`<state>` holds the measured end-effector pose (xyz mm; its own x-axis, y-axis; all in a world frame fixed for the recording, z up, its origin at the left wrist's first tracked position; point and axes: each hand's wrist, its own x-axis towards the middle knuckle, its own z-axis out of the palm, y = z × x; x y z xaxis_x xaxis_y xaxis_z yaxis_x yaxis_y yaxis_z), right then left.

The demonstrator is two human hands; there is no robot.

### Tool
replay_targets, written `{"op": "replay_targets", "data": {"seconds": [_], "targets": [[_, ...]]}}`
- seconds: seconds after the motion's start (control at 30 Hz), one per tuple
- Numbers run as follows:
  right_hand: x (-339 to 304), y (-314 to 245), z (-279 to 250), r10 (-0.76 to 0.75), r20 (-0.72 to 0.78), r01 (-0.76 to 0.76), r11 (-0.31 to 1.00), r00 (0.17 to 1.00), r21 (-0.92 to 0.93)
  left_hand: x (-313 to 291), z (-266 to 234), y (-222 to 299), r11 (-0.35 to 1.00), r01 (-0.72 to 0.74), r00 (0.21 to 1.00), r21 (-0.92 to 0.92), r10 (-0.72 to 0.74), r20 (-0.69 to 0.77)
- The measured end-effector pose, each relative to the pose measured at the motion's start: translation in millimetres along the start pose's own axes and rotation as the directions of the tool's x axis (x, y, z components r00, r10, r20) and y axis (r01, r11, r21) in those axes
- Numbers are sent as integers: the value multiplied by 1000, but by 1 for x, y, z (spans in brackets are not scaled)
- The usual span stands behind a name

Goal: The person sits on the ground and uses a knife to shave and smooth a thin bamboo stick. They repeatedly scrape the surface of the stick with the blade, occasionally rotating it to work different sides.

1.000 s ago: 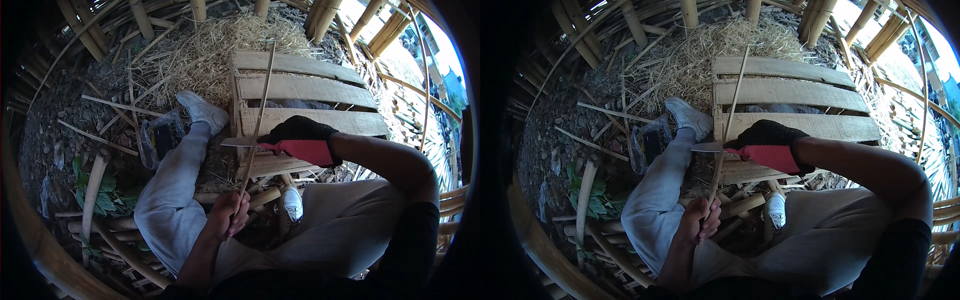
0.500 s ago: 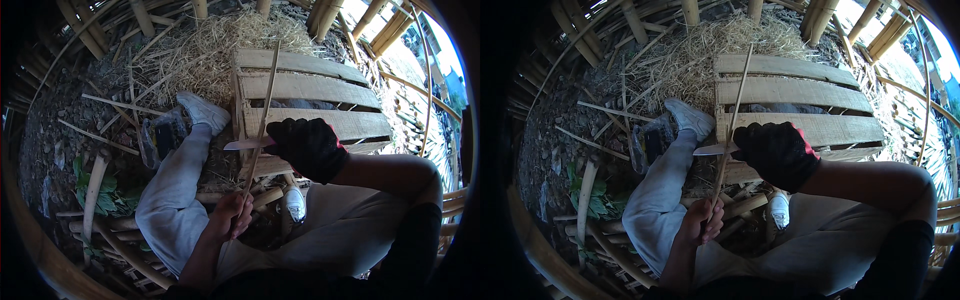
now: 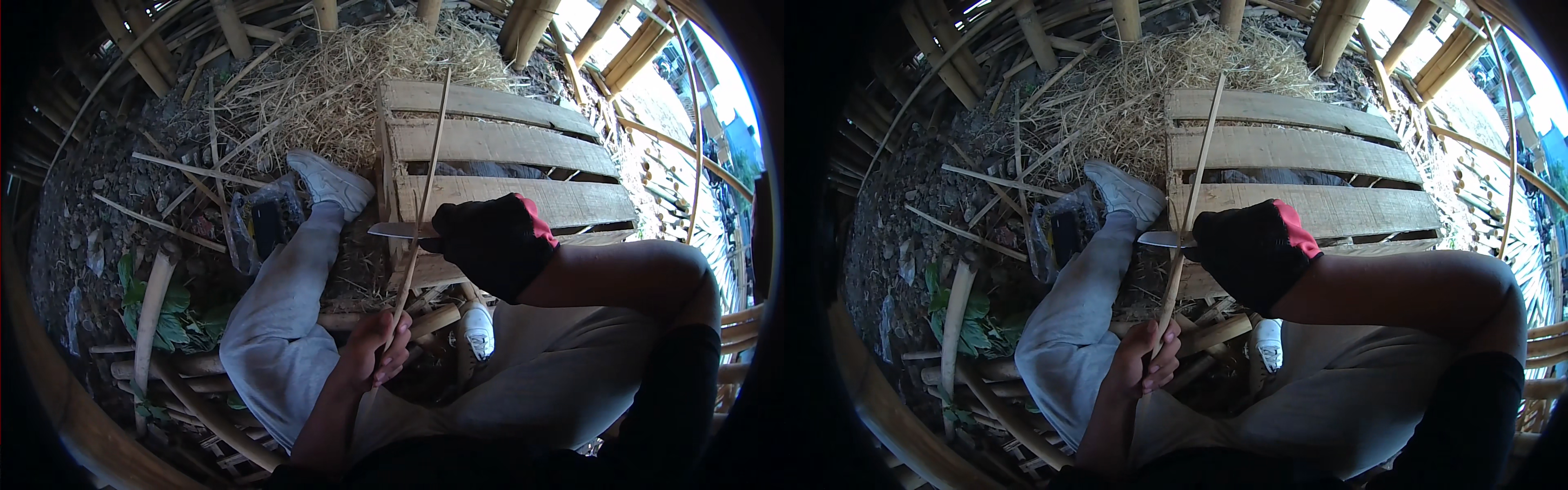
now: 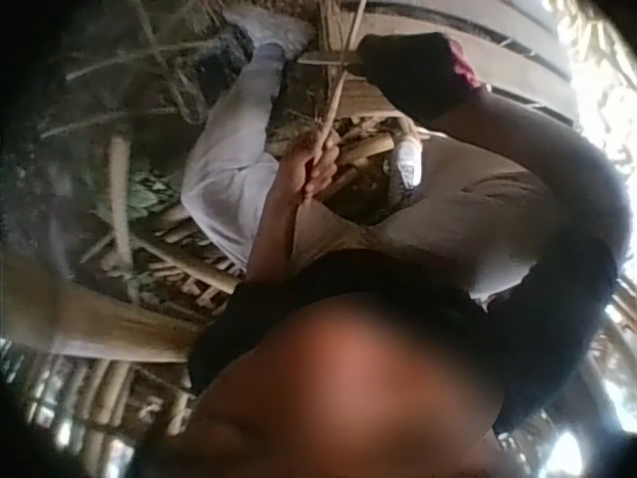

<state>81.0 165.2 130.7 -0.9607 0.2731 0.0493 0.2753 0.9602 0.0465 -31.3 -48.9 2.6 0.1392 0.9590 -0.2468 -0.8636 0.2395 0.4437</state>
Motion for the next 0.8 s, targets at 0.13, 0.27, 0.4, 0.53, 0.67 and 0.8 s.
{"op": "replay_targets", "data": {"seconds": [0.13,0.27,0.4,0.53,0.67,0.8], "targets": [[3,4,-15,19,146,-32,996,989,88,2,1,0,1000,3,1000,10,-3,-3],[11,3,-21,75,327,-108,991,942,84,2,4,1,999,2,1000,49,0,-24],[15,3,-23,90,387,-135,987,918,91,2,0,-1,1000,-6,1000,28,6,-11],[15,16,-21,139,332,-201,966,933,161,2,2,0,1000,11,1000,24,-11,-20],[29,37,-27,355,513,-618,552,782,559,3,2,0,999,6,1000,35,-5,-16],[28,42,-36,306,727,-788,200,615,582,2,0,-2,999,-5,1000,31,6,-19]]}}
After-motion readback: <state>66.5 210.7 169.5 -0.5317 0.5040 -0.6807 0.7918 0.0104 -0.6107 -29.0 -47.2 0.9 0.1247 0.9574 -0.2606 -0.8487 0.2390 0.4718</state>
